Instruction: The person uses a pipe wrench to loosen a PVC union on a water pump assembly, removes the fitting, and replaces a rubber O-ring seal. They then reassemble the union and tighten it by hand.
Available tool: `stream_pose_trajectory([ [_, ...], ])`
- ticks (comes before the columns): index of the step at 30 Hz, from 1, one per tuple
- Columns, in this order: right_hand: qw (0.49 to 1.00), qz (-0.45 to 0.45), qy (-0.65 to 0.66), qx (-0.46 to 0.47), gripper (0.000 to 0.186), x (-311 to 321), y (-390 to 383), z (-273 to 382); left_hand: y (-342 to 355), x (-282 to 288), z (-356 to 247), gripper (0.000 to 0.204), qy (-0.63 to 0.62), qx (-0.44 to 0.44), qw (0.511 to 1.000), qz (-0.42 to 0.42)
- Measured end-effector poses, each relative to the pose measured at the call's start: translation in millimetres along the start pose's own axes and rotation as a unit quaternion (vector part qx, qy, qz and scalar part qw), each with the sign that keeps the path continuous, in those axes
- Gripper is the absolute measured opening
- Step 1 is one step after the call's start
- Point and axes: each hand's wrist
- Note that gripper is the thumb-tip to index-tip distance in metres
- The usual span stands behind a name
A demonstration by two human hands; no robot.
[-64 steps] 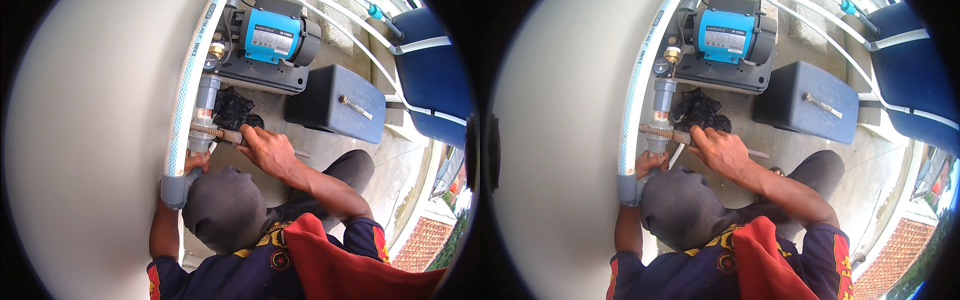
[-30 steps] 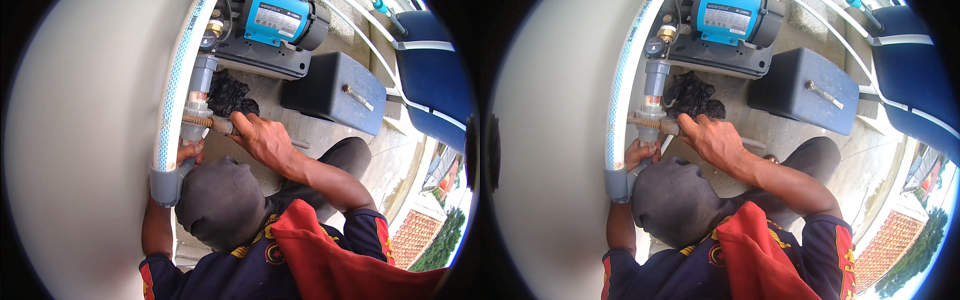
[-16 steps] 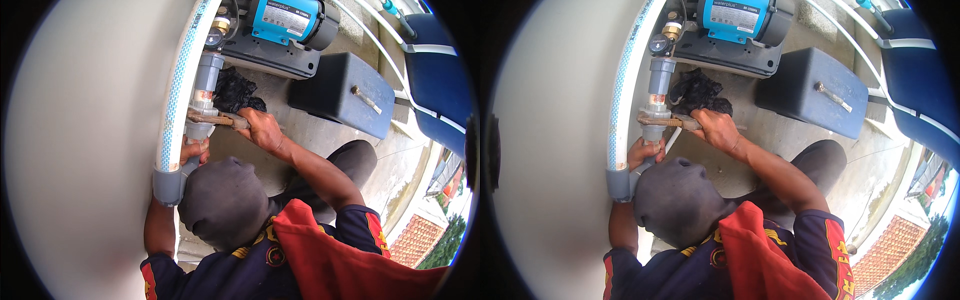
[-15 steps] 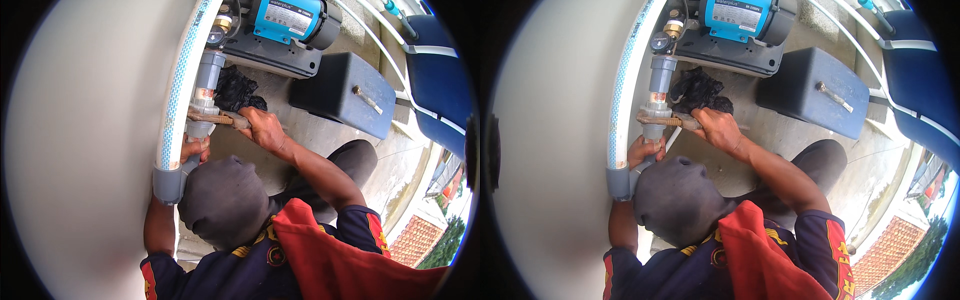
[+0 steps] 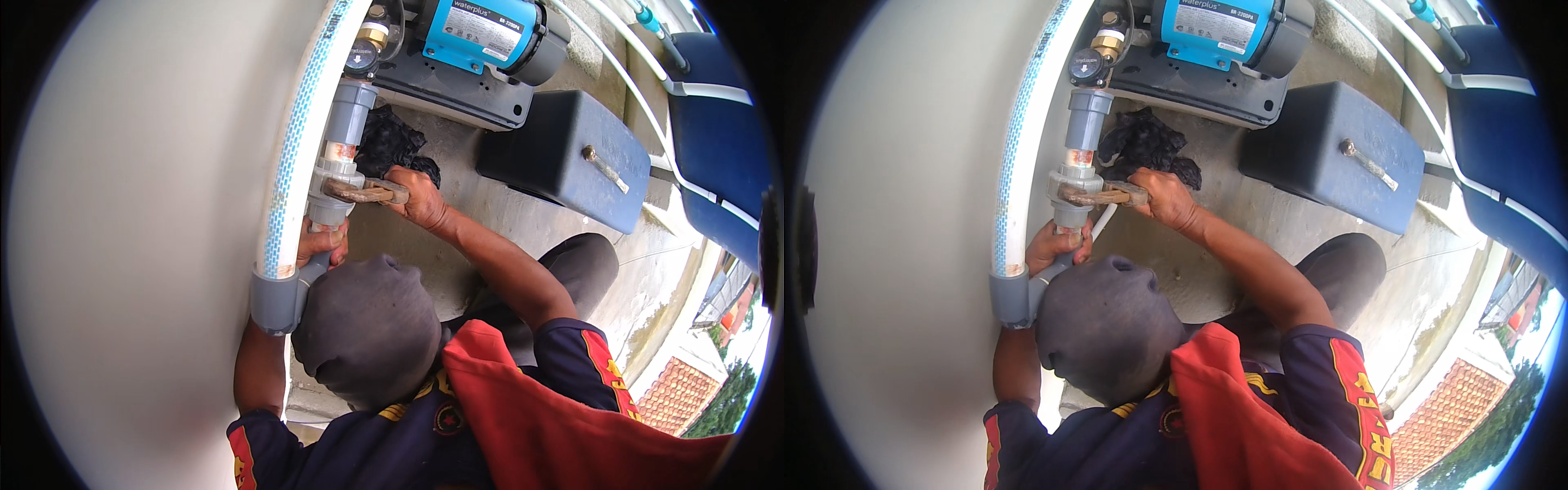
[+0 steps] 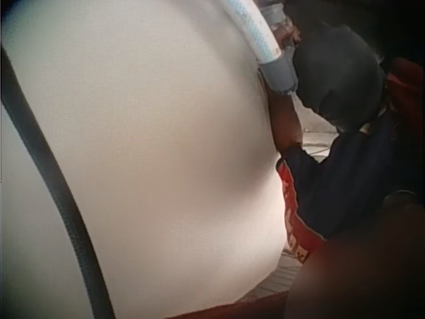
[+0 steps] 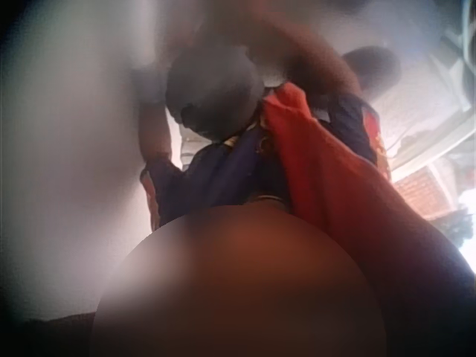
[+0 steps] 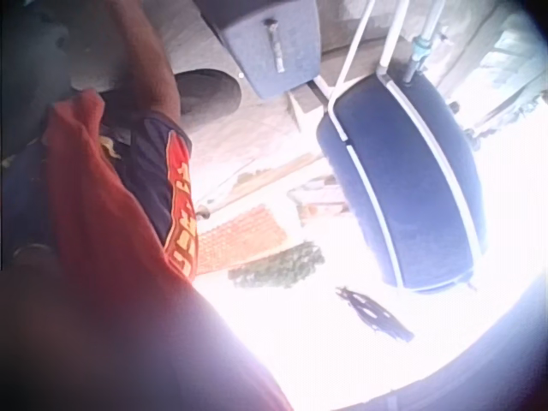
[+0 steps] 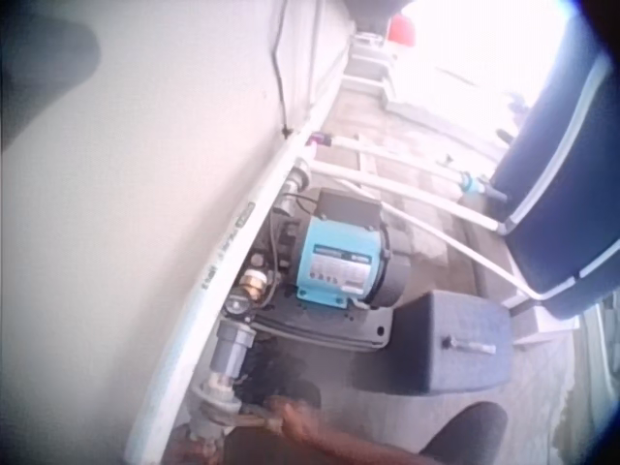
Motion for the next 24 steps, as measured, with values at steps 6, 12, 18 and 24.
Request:
stream_pose_trajectory([
  [6,0.99,-0.082,0.096,0.064,0.038,-37,8,-28,0,4,4,0.047,-0.002,-0.018,1.0,0.01],
  [12,0.99,-0.135,0.026,-0.034,0.04,-11,-21,18,6,5,-3,0.064,-0.189,-0.007,0.982,0.001],
  [18,0.987,-0.101,-0.089,-0.089,0.041,40,-30,61,30,11,-32,0.063,-0.099,-0.121,0.986,-0.056],
  [24,0.963,-0.151,-0.102,-0.197,0.04,41,-57,71,23,-1,-50,0.074,-0.023,-0.064,0.988,-0.14],
])
Point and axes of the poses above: each hand's wrist, its own y-axis towards the middle knuckle, its own x-axis out of the back of the hand, z = x × y, and after that the axes turned 13 degrees about y, right-handed
